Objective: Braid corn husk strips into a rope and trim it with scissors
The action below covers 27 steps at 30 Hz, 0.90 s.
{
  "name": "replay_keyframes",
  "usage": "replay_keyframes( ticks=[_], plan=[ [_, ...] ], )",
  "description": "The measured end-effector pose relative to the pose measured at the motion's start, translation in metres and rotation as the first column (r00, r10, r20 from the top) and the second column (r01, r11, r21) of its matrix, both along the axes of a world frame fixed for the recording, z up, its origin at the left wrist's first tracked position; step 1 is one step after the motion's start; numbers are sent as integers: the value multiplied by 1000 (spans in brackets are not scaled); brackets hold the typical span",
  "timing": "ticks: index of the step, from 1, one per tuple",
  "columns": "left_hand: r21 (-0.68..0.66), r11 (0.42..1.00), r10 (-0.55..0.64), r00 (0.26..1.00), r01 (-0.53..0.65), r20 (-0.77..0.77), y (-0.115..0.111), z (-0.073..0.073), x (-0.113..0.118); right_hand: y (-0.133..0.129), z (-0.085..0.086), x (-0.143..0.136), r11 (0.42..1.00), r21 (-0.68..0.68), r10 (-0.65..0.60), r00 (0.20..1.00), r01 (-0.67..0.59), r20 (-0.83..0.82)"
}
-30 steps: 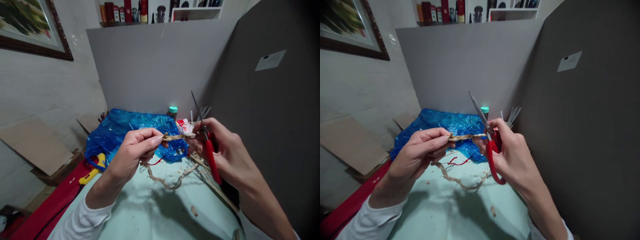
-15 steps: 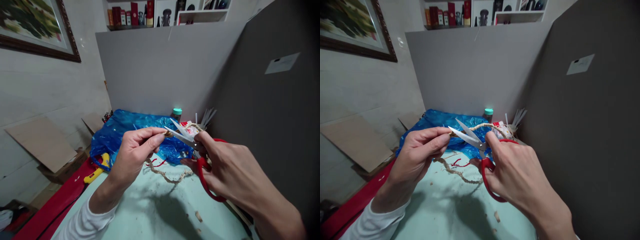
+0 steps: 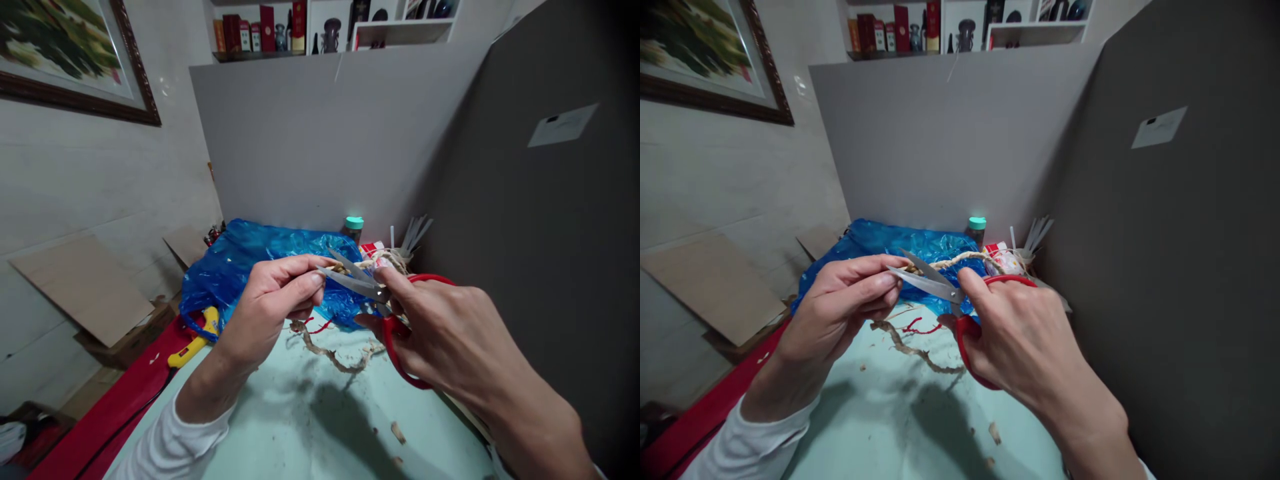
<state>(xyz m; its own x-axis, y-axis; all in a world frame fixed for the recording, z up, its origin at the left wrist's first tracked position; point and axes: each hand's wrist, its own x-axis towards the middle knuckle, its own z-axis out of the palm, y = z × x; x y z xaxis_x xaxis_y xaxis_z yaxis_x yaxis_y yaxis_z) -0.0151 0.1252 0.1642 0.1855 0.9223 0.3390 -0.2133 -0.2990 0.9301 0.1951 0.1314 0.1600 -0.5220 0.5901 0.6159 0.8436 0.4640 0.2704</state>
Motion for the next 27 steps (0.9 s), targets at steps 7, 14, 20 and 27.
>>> replay_keyframes(
  ticks=[7, 14, 20, 27],
  plan=[
    [-18, 1000, -16, 1000, 16, -24, 1, 6, -2, 0, 0, 3, 998, 60, -20, 999, 18, 34],
    [-40, 998, -57, 998, 56, -14, 2, 6, -2, -2, 2, 5, 999, 40, 20, 999, -22, 38],
    [-52, 995, -81, 996, 79, -37, 3, 3, -1, -5, 1, 1, 998, 58, 28, 999, -29, 31],
    [-83, 989, -126, 992, 126, 6, 2, 6, 0, -1, 0, 2, 999, 29, 45, 999, -46, 22]
  ],
)
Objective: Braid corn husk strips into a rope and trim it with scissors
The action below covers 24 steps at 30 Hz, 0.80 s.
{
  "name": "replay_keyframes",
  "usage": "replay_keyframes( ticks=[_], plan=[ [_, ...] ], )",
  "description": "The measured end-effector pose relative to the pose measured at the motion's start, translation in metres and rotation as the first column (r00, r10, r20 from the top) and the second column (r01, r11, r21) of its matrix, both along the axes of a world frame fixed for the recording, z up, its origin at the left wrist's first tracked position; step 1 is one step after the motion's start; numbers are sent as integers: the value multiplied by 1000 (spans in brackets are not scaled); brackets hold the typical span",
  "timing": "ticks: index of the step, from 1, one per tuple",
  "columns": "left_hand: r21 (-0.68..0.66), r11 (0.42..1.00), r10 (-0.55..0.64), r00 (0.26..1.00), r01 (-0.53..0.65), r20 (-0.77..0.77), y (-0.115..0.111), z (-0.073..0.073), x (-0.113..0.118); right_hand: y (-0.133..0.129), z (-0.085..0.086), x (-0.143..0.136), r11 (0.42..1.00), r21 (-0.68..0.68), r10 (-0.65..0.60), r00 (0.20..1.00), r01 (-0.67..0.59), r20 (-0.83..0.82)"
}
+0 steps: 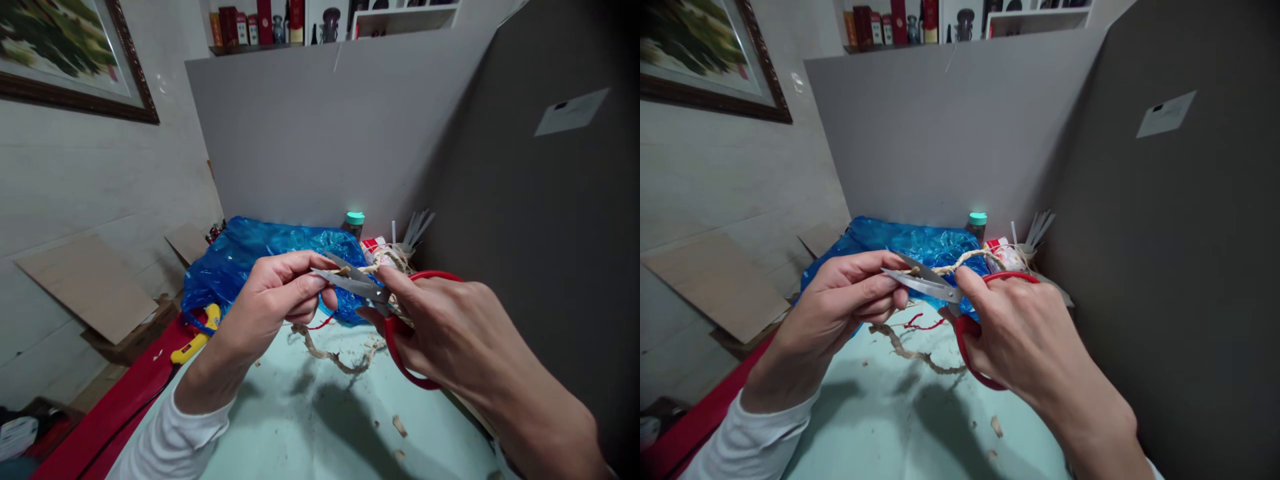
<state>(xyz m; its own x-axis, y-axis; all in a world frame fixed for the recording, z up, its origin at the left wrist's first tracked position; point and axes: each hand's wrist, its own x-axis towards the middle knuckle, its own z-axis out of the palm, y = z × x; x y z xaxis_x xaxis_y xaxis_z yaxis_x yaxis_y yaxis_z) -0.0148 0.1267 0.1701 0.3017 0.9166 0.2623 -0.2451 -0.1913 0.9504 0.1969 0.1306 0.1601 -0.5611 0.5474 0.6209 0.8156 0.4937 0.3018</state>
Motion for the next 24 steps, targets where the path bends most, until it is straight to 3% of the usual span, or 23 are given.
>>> replay_keyframes(
  ticks=[14, 18, 20, 22, 24],
  plan=[
    [24, 998, 68, 994, -66, -83, 2, -2, 2, 10, -9, 2, 997, -76, 28, 999, -26, 29],
    [55, 994, 98, 992, -93, -86, 5, -3, 1, 10, -3, 4, 974, -202, 75, 989, -99, -127],
    [89, 987, 141, 986, -133, -94, 6, -2, 1, 6, 2, 6, 935, -287, 93, 926, -207, -366],
    [123, 978, 183, 976, -169, -121, 5, -2, 2, 1, 7, 6, 887, -307, 72, 759, -345, -647],
    [152, 968, 220, 964, -197, -152, 3, -1, 3, -2, 10, 5, 826, -311, 13, 567, -470, -823]
  ],
)
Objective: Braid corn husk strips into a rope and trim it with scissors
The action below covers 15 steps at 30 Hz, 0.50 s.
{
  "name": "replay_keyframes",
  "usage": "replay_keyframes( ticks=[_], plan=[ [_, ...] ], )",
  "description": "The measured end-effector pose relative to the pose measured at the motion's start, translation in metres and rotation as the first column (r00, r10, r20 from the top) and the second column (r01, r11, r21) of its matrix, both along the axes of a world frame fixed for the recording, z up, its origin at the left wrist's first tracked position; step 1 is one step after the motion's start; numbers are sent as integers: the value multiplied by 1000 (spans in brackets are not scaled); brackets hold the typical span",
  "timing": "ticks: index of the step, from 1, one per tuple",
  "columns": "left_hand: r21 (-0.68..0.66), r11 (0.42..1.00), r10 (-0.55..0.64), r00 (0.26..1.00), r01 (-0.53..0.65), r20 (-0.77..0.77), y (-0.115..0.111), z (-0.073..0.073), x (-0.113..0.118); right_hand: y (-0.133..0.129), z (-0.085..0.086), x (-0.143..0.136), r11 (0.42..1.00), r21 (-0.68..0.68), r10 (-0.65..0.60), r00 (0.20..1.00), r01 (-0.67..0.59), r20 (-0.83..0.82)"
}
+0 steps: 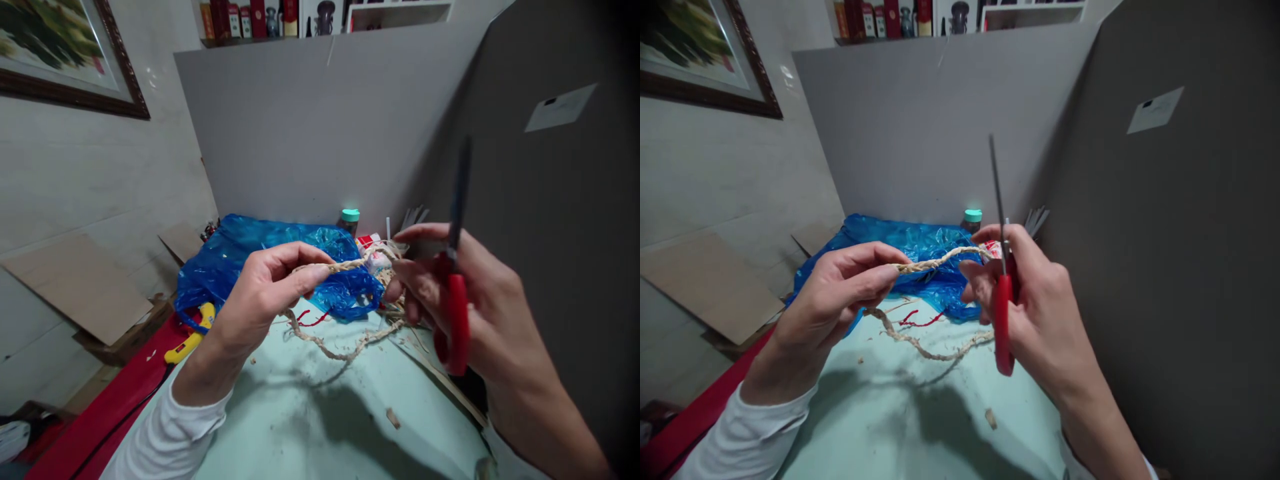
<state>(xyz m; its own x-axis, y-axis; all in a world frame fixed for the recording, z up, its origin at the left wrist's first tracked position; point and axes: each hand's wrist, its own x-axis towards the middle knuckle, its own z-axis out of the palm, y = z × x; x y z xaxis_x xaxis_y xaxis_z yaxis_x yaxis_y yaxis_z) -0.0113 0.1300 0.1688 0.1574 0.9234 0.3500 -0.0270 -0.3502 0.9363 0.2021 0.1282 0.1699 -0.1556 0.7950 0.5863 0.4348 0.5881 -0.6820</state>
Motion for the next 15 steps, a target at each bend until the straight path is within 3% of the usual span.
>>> replay_keyframes(
  ticks=[2, 6, 10, 15],
  plan=[
    [16, 999, 37, 999, -36, -27, -2, 0, 2, -1, 0, -2, 989, -116, 82, 990, -96, -117],
    [15, 997, 76, 995, -76, -65, -4, 2, 5, 4, -3, -8, 951, -227, 184, 974, -211, -132],
    [54, 995, 92, 988, -86, -126, -4, 4, 4, 7, -3, -8, 946, -258, 157, 973, -197, -167],
    [66, 998, -3, 991, 12, -136, -5, 0, 2, 7, 0, -3, 941, -283, 146, 977, -185, -153]
  ],
)
